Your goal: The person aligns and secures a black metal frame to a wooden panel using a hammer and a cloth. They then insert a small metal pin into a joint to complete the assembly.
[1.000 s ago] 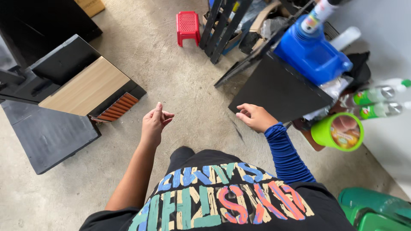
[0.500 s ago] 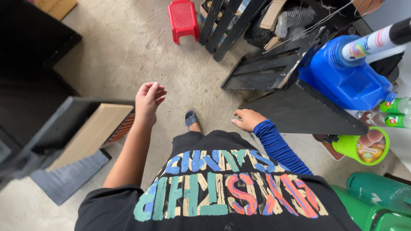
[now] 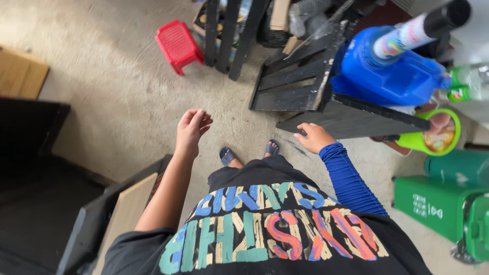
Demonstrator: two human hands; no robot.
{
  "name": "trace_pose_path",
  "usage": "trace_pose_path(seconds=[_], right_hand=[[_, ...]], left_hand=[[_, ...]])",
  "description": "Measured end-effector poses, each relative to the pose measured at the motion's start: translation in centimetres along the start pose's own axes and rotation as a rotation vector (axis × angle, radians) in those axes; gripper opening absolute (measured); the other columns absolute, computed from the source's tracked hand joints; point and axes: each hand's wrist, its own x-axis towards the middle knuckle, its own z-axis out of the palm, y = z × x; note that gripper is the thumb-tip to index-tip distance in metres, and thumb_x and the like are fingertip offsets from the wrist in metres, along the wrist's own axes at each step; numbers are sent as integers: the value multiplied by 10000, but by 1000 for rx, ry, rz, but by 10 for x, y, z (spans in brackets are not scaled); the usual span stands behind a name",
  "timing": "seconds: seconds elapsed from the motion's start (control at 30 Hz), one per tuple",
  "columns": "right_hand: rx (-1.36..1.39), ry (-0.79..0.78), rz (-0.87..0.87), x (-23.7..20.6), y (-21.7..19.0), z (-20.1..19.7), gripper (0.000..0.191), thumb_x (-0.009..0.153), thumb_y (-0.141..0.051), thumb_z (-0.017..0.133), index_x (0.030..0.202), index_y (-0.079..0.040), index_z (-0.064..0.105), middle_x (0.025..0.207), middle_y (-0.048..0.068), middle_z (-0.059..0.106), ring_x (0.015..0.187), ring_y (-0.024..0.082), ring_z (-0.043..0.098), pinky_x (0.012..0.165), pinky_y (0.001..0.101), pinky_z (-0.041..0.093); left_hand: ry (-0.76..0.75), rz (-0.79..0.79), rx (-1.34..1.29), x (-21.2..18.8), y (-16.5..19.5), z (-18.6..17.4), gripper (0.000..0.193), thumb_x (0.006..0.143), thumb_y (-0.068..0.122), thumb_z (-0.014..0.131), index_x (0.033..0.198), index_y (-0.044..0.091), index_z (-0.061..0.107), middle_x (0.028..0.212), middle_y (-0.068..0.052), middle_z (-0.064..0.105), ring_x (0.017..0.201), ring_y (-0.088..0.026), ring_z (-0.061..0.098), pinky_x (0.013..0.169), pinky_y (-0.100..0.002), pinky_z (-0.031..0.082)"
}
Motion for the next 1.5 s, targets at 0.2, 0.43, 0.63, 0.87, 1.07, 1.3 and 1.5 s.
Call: trace_pose_path(seconds=[0.2, 0.43, 0.63, 0.87, 1.07, 1.3, 1.5], right_hand=[[178, 274, -66, -9, 54, -40, 369, 926, -296, 707, 1209, -61, 676, 1188, 161, 659, 971, 298, 709, 856, 412, 565], [359, 497, -144, -35, 152, -97, 212, 960, -195, 692, 1117, -53, 696, 1170, 112, 682, 876, 226, 745, 680, 348, 584], [123, 785, -148, -72, 275, -141, 177, 931, -160, 720, 1083, -71, 704, 1144, 73, 694, 1078, 266, 682, 935, 420, 512], [65, 854, -1, -97, 381, -135, 271, 952, -204, 691, 1187, -69, 694, 1254, 89, 633, 1196, 277, 599, 1094, 500, 381], [71, 757, 45, -92, 393, -106, 299, 941, -248, 695, 1188, -80, 674, 1254, 86, 616, 1258, 261, 561, 1167, 579, 292], [124, 813, 20, -96, 385, -89, 552, 968, -296, 686, 1464, -111, 529, 1548, 130, 452, 1477, 295, 410, 1242, 604, 208], [28, 397, 160, -88, 372, -85, 931, 869, -481, 710, 1595, -164, 222, 1681, 102, 134, 1542, 351, 146, 1127, 773, 67]], left_hand=[[-47, -69, 137, 22, -6, 57, 110, 1016, 268, 624, 1028, 159, 638, 986, 7, 731, 915, -118, 714, 801, -280, 528], [-204, -63, 362, 39, -75, 223, 132, 1026, 260, 614, 1013, 131, 640, 986, -4, 737, 922, -120, 710, 814, -287, 508], [-553, 401, 1093, 29, -140, 387, 311, 977, 322, 680, 1167, 76, 676, 1121, -119, 717, 1084, -293, 675, 960, -429, 536], [-666, 690, 1898, 31, -174, 488, 801, 913, 464, 669, 1570, 106, 381, 1624, -232, 299, 1502, -398, 266, 1187, -598, 253], [-709, 452, 2063, 29, -190, 496, 888, 879, 506, 689, 1582, 130, 296, 1635, -236, 231, 1518, -406, 224, 1179, -626, 218], [-774, 282, 2151, 22, -200, 521, 978, 858, 520, 676, 1588, 67, 210, 1675, -199, 137, 1548, -369, 136, 1176, -615, 192], [-730, 489, 2071, 11, -198, 511, 932, 907, 503, 645, 1593, 38, 219, 1672, -201, 153, 1551, -347, 150, 1210, -599, 161]])
